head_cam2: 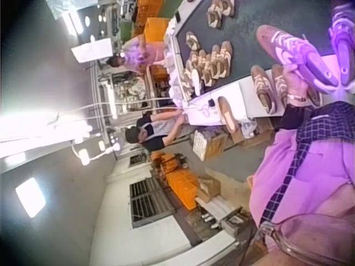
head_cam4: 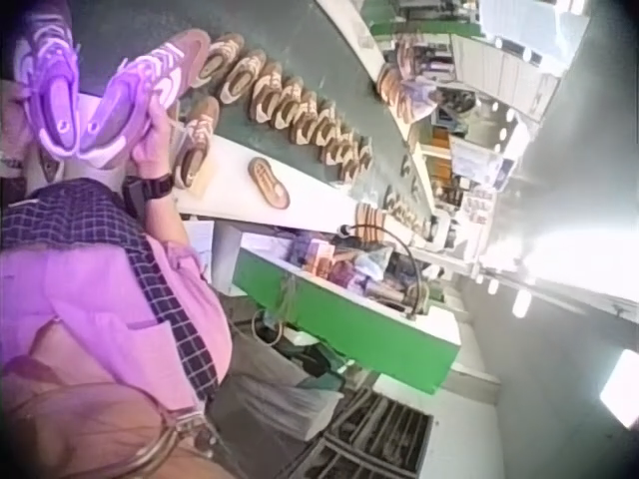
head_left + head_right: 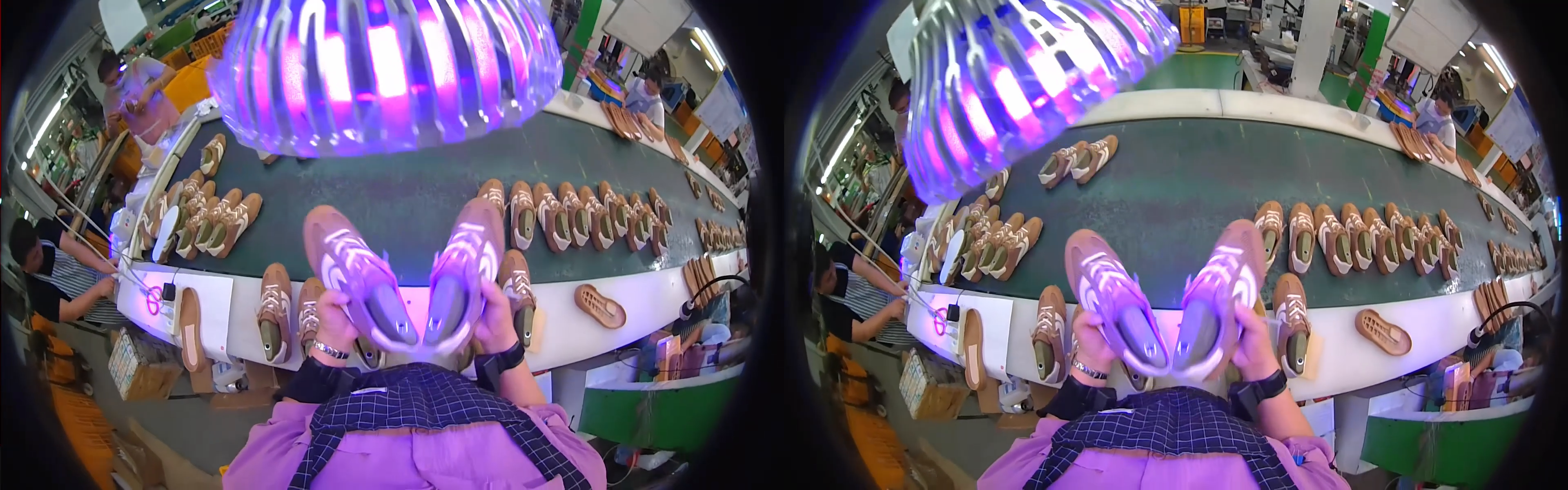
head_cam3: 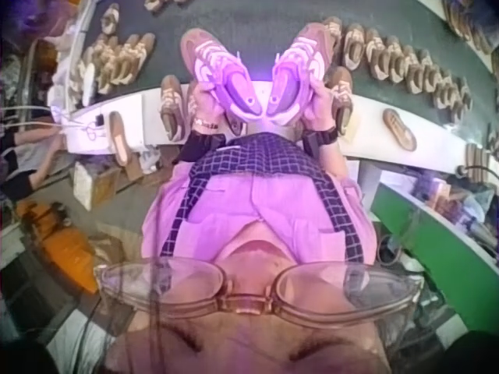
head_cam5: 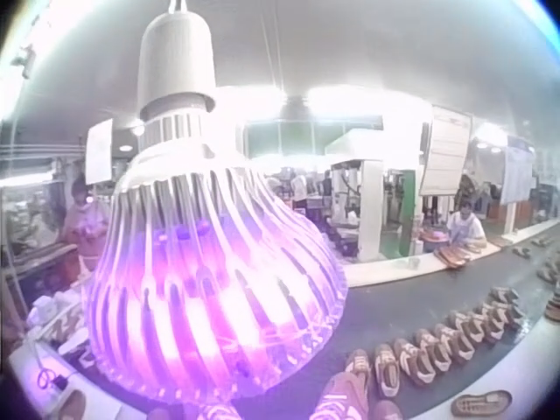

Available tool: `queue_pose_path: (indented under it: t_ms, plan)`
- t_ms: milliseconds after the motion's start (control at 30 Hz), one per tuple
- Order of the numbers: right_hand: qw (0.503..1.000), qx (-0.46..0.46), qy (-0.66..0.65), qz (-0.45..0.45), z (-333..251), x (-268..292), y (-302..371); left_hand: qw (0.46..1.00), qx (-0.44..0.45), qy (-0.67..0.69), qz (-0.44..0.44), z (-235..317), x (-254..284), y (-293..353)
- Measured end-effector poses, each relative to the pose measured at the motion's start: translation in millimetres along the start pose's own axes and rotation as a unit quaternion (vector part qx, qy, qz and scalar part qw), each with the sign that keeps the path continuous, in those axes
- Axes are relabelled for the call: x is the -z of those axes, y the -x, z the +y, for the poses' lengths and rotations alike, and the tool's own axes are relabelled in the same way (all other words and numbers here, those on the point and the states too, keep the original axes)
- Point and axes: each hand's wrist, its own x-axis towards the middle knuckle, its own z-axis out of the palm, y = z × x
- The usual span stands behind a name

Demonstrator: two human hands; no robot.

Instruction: Inspecting shoes on a conveyor belt and marking them with a pen for quality control.

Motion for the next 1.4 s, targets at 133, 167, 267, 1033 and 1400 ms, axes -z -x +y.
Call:
queue_pose_path:
  t_ms: [133,167,267,1033,1400]
  plan:
    - [0.992,0.114,-0.006,0.057,-4.0,-7.2,-5.6,0.993,-0.066,-0.004,0.097,-4.9,2.0,-3.9]
    - [0.989,0.13,0.012,0.069,-3.5,-8.8,-4.4,0.993,-0.066,0.0,0.095,-7.2,4.3,-4.2]
    - [0.99,0.12,0.006,0.08,3.0,-10.6,-2.5,0.986,-0.071,0.027,0.15,-15.9,11.4,-7.7]
    - [0.978,0.118,-0.026,0.172,26.1,-4.5,0.1,0.971,-0.04,-0.014,0.235,-27.7,21.9,-15.3]
    - [0.98,0.102,-0.016,0.169,26.4,-9.3,4.7,0.97,-0.055,-0.056,0.231,-29.0,24.0,-14.4]
